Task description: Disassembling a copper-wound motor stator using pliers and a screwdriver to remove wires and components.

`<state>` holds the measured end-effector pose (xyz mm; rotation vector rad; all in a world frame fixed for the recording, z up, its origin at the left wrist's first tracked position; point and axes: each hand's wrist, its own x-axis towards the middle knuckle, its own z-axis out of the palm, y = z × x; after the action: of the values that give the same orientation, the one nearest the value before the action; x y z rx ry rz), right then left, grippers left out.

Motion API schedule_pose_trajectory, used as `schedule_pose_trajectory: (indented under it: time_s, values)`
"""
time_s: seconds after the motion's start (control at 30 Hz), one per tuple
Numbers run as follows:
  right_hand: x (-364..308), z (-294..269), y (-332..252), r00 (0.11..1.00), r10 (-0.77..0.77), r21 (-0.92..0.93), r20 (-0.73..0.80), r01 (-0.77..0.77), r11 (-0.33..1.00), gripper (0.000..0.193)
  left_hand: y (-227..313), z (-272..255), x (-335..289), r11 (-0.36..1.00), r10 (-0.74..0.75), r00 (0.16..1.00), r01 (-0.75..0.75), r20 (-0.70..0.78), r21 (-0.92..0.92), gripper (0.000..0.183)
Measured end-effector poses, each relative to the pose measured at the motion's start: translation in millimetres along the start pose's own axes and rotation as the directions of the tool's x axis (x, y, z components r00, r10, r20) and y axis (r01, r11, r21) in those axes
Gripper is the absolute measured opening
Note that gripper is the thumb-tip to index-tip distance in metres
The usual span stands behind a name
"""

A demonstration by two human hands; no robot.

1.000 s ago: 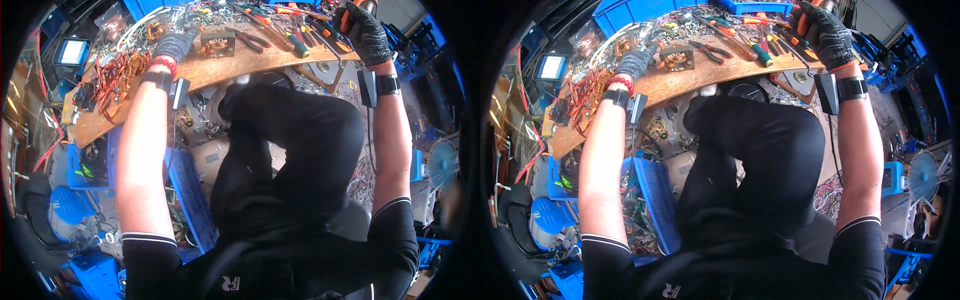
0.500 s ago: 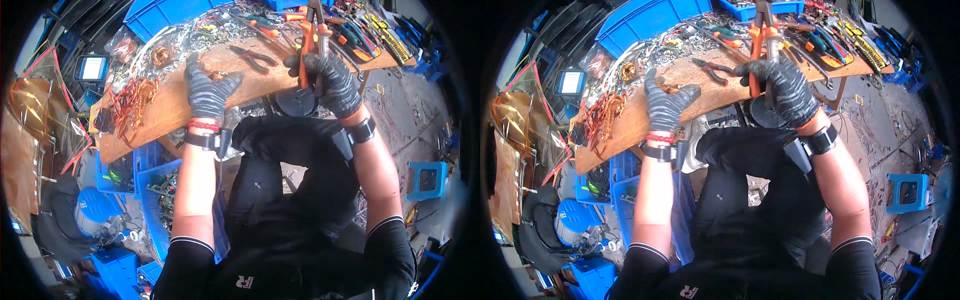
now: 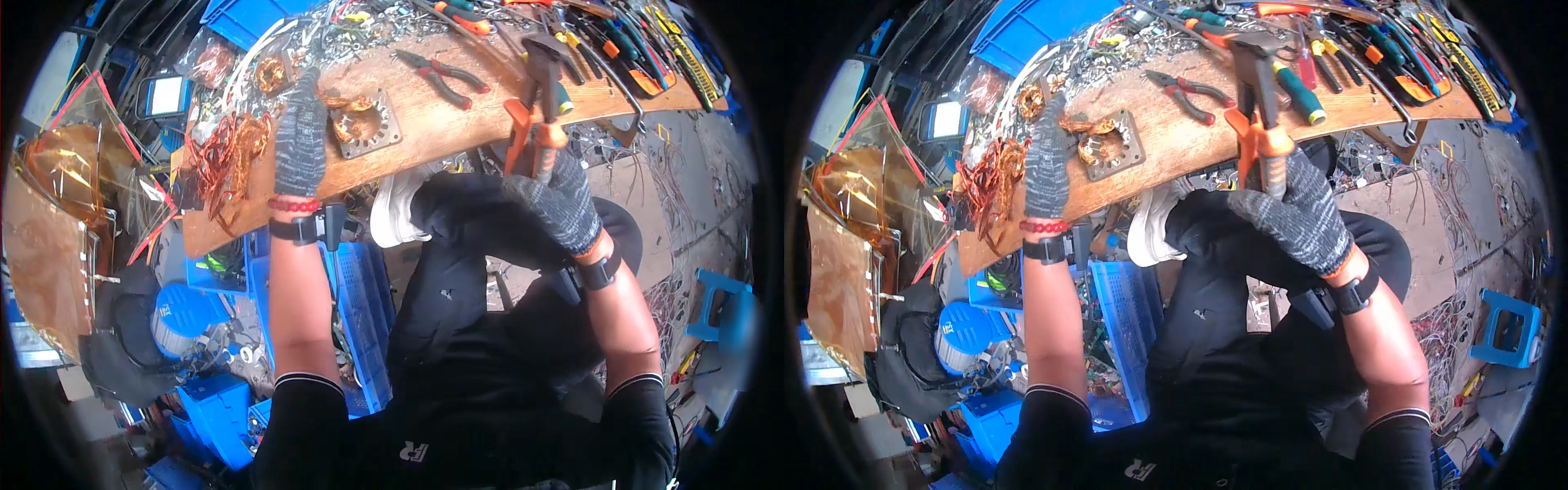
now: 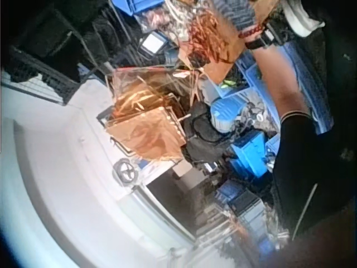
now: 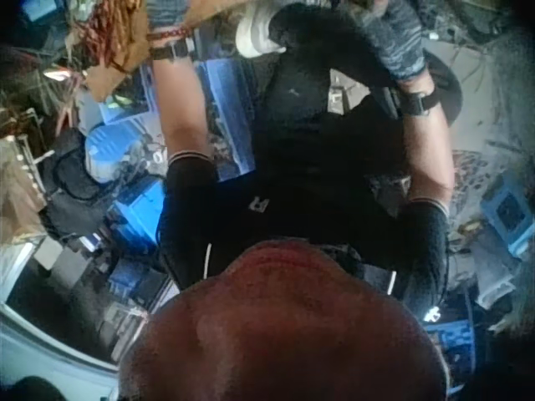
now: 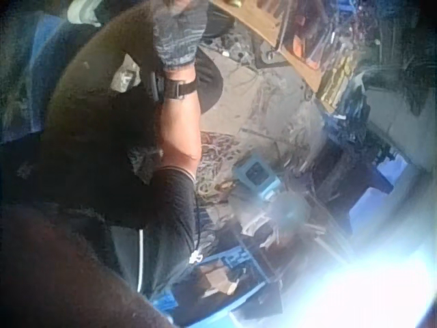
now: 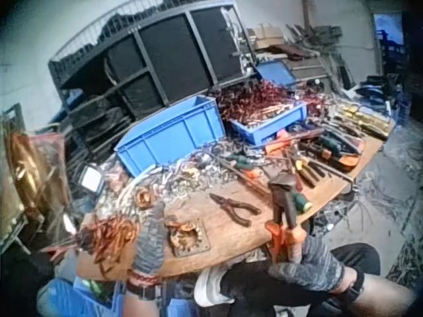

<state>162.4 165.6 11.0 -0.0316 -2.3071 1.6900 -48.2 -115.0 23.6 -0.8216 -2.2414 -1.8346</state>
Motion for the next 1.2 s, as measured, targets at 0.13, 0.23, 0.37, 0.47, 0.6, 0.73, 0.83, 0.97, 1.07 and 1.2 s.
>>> schedule_pose_trajectory:
  time_s: [0.13, 0.23, 0.37, 0.47, 0.6, 0.73, 0.83, 0.97, 1.07, 1.2]
  values:
    - [1, 8, -1, 0.999, 0.025, 0.303, 0.043, -0.036, 0.952, 0.043, -3, -53, -27, 0.838, 0.225, 0.973, -0.168, -0.049, 0.519, 0.042]
    - [-8, 15, -1, 0.991, -0.071, 0.326, 0.114, 0.030, 0.945, 0.042, 11, -42, -86, 0.932, 0.239, 0.921, -0.128, -0.308, 0.339, 0.045]
    - [-27, 30, -28, 0.767, 0.373, 0.785, 0.523, -0.604, 0.141, 0.036, 51, 55, -140, 0.974, 0.109, 0.935, -0.168, 0.339, 0.150, 0.053]
    - [-34, 49, -29, 0.872, 0.196, 0.618, 0.448, -0.460, 0.637, 0.038, 56, 71, -164, 0.986, 0.156, 0.937, -0.129, 0.313, -0.105, 0.065]
    - [-41, 51, -25, 0.784, 0.309, 0.564, 0.538, -0.608, 0.559, 0.045, 68, 76, -159, 0.996, -0.054, 0.856, 0.079, 0.515, -0.028, 0.074]
    - [-39, 58, -41, 0.780, 0.231, 0.298, 0.582, -0.469, 0.831, 0.049, 45, 81, -168, 0.984, 0.038, 0.840, 0.064, 0.542, -0.168, 0.054]
    - [-16, 44, -56, 0.708, 0.388, 0.065, 0.589, -0.521, 0.851, 0.050, 56, 65, -182, 0.998, -0.052, 0.917, 0.062, 0.395, -0.015, 0.048]
    - [-22, 31, -51, 0.569, 0.424, 0.090, 0.704, -0.665, 0.742, 0.053, 34, 38, -181, 0.945, -0.241, 0.883, 0.118, 0.403, 0.306, 0.049]
    - [-25, 36, -40, 0.505, 0.347, 0.154, 0.790, -0.712, 0.685, 0.064, 11, 40, -185, 0.941, -0.333, 0.816, 0.256, 0.473, 0.220, 0.057]
    - [-32, 57, -25, 0.707, 0.337, 0.184, 0.622, -0.550, 0.815, 0.074, 26, 66, -187, 0.679, -0.290, 0.913, 0.408, 0.288, -0.610, 0.060]
